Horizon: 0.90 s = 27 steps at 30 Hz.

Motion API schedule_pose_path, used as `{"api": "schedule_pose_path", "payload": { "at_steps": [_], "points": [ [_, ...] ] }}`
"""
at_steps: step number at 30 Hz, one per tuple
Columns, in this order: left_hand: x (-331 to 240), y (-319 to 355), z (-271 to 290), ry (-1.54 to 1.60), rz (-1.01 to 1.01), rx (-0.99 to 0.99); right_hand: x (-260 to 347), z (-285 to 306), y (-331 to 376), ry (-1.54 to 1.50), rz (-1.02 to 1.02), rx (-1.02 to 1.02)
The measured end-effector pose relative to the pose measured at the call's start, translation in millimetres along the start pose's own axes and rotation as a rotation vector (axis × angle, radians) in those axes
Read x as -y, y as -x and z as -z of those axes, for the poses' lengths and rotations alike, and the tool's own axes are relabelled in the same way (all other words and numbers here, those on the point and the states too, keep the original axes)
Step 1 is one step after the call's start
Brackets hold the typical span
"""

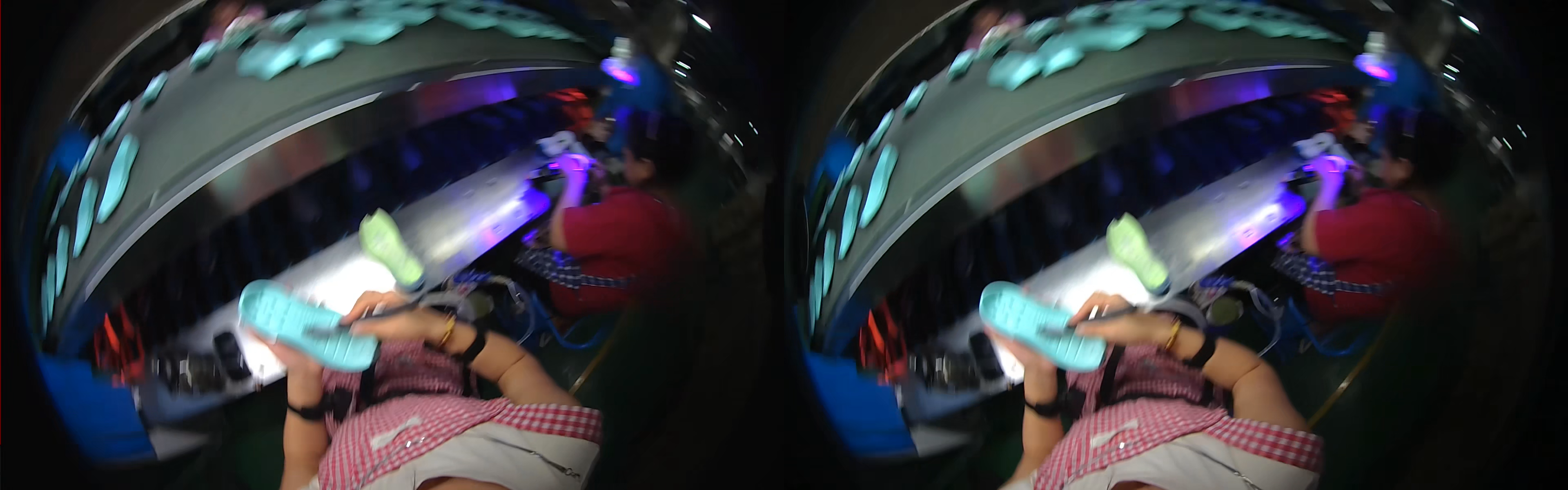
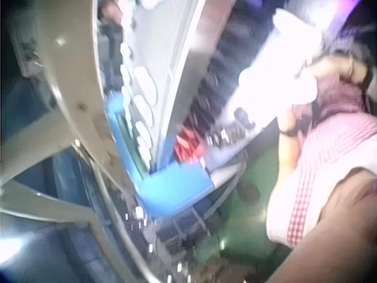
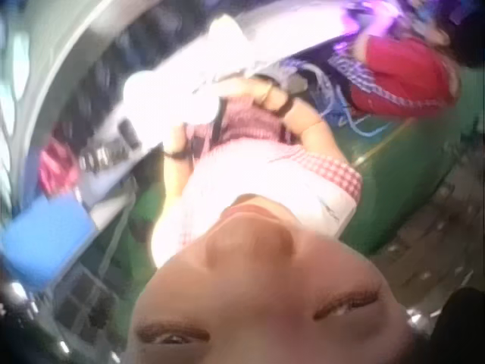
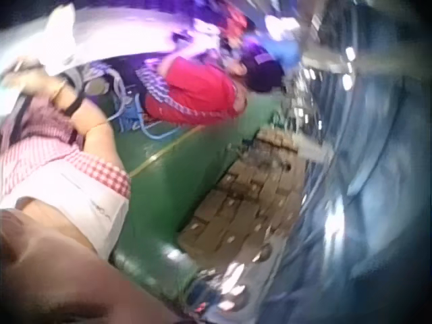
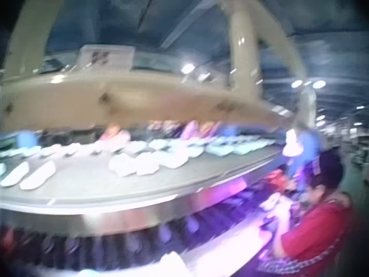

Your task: Applying glue or adhesive to the heel area of shoe soles using a brush in a manufacturing facility.

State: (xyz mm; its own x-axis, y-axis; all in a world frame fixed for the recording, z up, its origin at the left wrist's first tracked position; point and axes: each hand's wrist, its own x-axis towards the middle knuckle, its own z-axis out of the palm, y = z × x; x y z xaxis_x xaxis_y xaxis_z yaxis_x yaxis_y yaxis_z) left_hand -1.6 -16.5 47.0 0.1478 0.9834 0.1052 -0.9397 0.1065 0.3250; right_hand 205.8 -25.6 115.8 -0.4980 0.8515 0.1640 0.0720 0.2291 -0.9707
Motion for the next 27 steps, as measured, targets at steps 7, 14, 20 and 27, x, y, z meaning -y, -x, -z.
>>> {"api": "schedule_pose_path", "payload": {
  "at_steps": [7,14,20,27],
  "points": [
    [8,19,-23,-0.246,-0.035,-0.379,-13,-27,18,-0.050,-0.045,-0.076],
    [9,9,-14,-0.238,0.019,-0.327,-27,-28,19,-0.094,-0.074,-0.148],
    [7,13,-5,-0.255,-0.002,-0.328,-33,-31,16,-0.140,-0.069,-0.129],
    [9,10,-10,-0.193,-0.054,-0.349,-24,-28,16,-0.263,-0.176,-0.126]
  ]
}}
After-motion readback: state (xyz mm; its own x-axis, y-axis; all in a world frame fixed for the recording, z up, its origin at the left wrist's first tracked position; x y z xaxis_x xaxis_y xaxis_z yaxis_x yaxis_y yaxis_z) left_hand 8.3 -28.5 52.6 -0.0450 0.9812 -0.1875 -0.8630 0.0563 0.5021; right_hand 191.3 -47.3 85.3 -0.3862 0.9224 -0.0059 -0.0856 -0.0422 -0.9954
